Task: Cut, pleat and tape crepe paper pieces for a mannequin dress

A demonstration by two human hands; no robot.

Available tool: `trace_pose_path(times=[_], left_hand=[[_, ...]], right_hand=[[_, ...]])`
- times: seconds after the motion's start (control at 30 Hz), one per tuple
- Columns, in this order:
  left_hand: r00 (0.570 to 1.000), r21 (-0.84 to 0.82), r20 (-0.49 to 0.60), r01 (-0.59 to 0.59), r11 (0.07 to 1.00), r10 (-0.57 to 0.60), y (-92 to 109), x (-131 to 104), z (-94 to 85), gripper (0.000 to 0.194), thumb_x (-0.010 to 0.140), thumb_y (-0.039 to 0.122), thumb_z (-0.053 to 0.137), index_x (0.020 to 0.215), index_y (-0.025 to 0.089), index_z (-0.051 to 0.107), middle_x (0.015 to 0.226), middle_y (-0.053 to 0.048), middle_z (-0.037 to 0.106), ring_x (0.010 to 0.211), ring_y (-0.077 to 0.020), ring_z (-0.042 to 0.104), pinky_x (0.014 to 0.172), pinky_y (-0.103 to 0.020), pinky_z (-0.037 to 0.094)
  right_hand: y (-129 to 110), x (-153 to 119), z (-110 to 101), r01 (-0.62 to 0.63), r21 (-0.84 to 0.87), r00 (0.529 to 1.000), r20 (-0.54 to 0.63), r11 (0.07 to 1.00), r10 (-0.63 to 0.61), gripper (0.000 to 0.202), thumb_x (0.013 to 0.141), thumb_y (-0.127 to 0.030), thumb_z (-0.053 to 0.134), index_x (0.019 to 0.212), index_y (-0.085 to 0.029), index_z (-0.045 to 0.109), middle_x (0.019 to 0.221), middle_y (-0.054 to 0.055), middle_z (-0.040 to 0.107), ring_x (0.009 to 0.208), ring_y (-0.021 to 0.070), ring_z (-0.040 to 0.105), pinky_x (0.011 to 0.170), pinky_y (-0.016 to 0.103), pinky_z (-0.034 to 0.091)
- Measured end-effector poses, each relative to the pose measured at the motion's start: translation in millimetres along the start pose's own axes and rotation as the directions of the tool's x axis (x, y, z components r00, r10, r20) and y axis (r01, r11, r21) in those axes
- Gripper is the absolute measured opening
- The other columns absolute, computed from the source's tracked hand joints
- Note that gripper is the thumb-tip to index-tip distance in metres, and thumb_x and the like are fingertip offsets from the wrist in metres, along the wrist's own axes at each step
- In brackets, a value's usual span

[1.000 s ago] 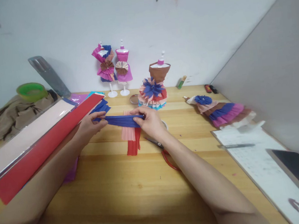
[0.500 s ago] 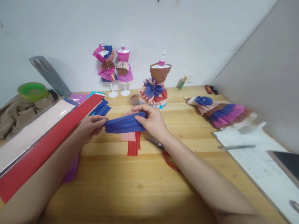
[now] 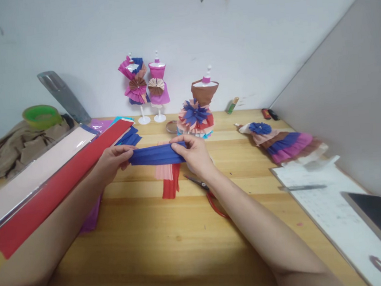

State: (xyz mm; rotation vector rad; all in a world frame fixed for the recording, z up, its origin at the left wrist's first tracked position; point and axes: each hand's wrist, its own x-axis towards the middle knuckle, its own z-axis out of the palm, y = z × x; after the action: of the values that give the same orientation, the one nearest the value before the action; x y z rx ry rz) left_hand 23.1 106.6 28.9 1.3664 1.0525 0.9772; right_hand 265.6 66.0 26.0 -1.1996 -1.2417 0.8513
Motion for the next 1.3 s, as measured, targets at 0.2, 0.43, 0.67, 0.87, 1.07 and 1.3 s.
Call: trace_pose_path(times=[0.2,0.43,0.67,0.87,1.07,1.3], left_hand=[[0.991,-0.083,0.027,0.129,0.988,-0.127,4.0,-3.0,1.2,0.043,0.060,0.053,0.079,0.064,0.016,0.058,0.048,0.006,0.044,0.037,-0.0043,0.037,0.033,-0.017,0.022],[0.954,-0.101,0.176,0.262,0.960,-0.242,3.4,-2.7,-0.1,0.044,0.053,0.045,0.086,0.073,0.013,0.063,0.057,0.003,0.051,0.040,-0.0030,0.038,0.034,-0.016,0.019],[0.972,-0.097,0.146,0.200,0.975,-0.184,3.2,-4.0,2.7,0.042,0.057,0.046,0.084,0.068,0.015,0.058,0.054,0.005,0.049,0.039,-0.0036,0.040,0.035,-0.017,0.022],[0.980,-0.031,0.103,0.177,0.984,-0.173,2.7,-3.1,3.2,0.036,0.053,0.037,0.084,0.070,0.014,0.062,0.054,0.004,0.053,0.039,-0.0032,0.038,0.036,-0.017,0.020],[0.970,-0.032,0.151,0.195,0.980,-0.188,5.6,-3.0,-0.8,0.034,0.056,0.032,0.083,0.060,0.016,0.053,0.046,0.007,0.043,0.035,-0.0028,0.035,0.035,-0.017,0.018],[0.959,-0.130,0.175,0.247,0.960,-0.223,6.7,-2.0,-2.5,0.035,0.055,0.033,0.084,0.073,0.012,0.063,0.061,0.001,0.057,0.036,-0.0014,0.038,0.032,-0.016,0.020]], right_hand=[[2.4,2.1,-0.5,-0.025,-0.007,0.999,-0.028,1.000,0.024,0.023,0.064,-0.041,0.068,0.067,-0.020,0.061,0.058,-0.002,0.056,0.052,0.0112,0.044,0.051,0.025,0.035],[4.2,4.2,-1.4,-0.025,-0.009,0.996,-0.089,1.000,0.024,0.023,0.063,-0.041,0.069,0.065,-0.019,0.060,0.055,-0.003,0.054,0.050,0.0103,0.042,0.049,0.024,0.033],[5.3,5.4,-1.2,-0.024,-0.018,0.994,-0.104,1.000,0.022,0.025,0.062,-0.043,0.068,0.064,-0.020,0.058,0.054,-0.003,0.051,0.049,0.0103,0.040,0.049,0.024,0.031],[1.0,1.6,1.4,-0.041,0.012,0.991,-0.124,0.999,0.042,0.022,0.063,-0.040,0.068,0.065,-0.020,0.060,0.052,-0.004,0.049,0.048,0.0094,0.037,0.048,0.024,0.030],[0.7,2.6,0.4,-0.021,0.005,0.990,-0.141,1.000,0.021,0.021,0.063,-0.039,0.068,0.064,-0.020,0.059,0.054,-0.003,0.051,0.050,0.0101,0.040,0.050,0.024,0.033],[6.7,3.0,-1.6,-0.015,0.021,0.996,-0.093,1.000,0.017,0.022,0.072,-0.040,0.065,0.075,-0.019,0.059,0.060,-0.002,0.053,0.053,0.0114,0.046,0.050,0.025,0.039]])
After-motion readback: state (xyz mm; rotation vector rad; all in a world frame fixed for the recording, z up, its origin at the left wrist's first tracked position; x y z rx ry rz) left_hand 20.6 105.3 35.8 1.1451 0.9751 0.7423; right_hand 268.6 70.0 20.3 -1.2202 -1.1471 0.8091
